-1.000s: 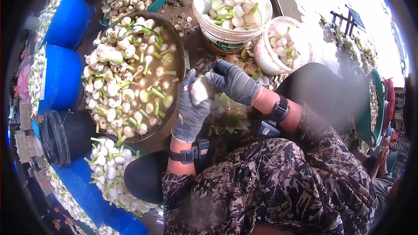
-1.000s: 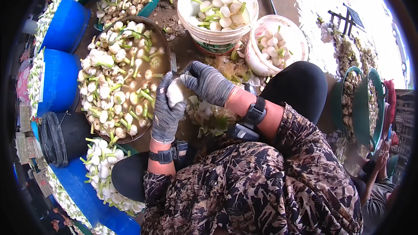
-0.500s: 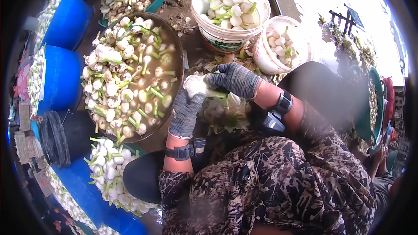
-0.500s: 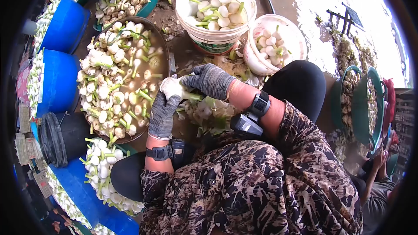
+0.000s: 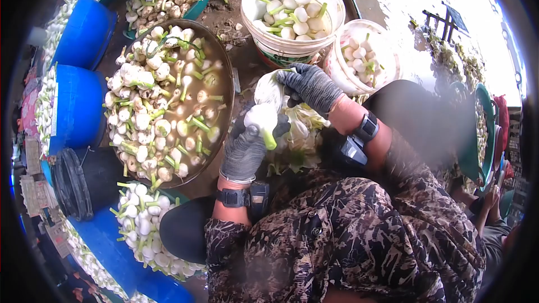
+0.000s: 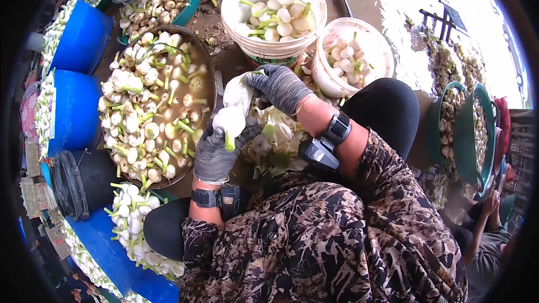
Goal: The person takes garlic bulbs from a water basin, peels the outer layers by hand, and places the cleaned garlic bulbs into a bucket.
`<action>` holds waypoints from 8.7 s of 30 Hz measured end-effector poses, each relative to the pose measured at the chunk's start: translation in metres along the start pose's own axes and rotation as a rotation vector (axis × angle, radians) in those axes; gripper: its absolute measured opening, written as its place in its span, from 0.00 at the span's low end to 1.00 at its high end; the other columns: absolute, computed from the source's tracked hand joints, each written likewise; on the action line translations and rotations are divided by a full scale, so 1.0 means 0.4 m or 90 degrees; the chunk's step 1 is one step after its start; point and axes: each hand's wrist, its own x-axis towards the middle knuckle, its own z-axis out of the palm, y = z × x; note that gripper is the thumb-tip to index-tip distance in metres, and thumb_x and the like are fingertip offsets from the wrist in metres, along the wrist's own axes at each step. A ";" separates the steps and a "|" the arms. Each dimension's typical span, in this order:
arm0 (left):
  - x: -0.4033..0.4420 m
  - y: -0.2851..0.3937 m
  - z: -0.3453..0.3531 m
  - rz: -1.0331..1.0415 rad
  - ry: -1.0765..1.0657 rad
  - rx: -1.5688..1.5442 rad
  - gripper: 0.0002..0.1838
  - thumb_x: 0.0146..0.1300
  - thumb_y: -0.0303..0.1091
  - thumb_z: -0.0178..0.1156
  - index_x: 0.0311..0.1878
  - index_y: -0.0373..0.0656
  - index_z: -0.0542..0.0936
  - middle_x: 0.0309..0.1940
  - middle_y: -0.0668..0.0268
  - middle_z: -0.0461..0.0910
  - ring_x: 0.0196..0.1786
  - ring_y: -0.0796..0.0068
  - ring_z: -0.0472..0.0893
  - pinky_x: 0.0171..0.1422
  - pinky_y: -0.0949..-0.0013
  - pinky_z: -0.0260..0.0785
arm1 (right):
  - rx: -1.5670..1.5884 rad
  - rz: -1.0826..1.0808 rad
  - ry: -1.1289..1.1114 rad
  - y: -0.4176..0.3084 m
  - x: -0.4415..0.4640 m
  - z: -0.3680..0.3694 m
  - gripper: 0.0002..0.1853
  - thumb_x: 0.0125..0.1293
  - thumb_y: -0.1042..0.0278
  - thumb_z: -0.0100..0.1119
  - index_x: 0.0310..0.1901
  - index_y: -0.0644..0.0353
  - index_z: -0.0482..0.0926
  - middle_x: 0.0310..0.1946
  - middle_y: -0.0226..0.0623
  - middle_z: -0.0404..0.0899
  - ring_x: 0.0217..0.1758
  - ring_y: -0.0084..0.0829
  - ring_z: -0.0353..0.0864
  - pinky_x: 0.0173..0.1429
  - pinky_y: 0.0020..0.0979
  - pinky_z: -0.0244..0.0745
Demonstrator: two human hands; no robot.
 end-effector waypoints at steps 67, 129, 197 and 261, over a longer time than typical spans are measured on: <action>0.078 0.005 0.028 0.150 0.381 0.158 0.22 0.63 0.26 0.64 0.58 0.38 0.71 0.51 0.59 0.77 0.50 0.68 0.80 0.52 0.66 0.81 | -0.367 -0.446 0.132 -0.020 -0.048 0.070 0.07 0.61 0.67 0.63 0.39 0.59 0.83 0.32 0.43 0.83 0.36 0.45 0.83 0.41 0.38 0.78; 0.027 0.024 0.023 0.144 0.099 -0.067 0.30 0.66 0.41 0.63 0.67 0.42 0.67 0.53 0.58 0.76 0.49 0.60 0.80 0.60 0.53 0.75 | -0.410 -0.454 0.357 0.027 0.059 -0.041 0.08 0.62 0.67 0.60 0.40 0.60 0.81 0.35 0.48 0.82 0.39 0.48 0.81 0.46 0.42 0.77; -0.009 0.006 -0.046 0.222 0.398 0.391 0.17 0.73 0.32 0.52 0.61 0.37 0.71 0.55 0.61 0.75 0.56 0.71 0.75 0.63 0.66 0.69 | -0.981 -0.311 -0.150 -0.014 0.389 0.377 0.18 0.63 0.55 0.59 0.50 0.55 0.81 0.50 0.44 0.80 0.55 0.44 0.79 0.58 0.43 0.74; 0.074 -0.027 -0.032 0.334 0.343 0.152 0.17 0.56 0.27 0.66 0.50 0.44 0.77 0.37 0.70 0.79 0.40 0.76 0.76 0.45 0.68 0.72 | -0.233 -0.257 -0.167 0.133 0.232 0.014 0.06 0.73 0.67 0.52 0.45 0.59 0.72 0.37 0.29 0.74 0.40 0.24 0.73 0.45 0.28 0.74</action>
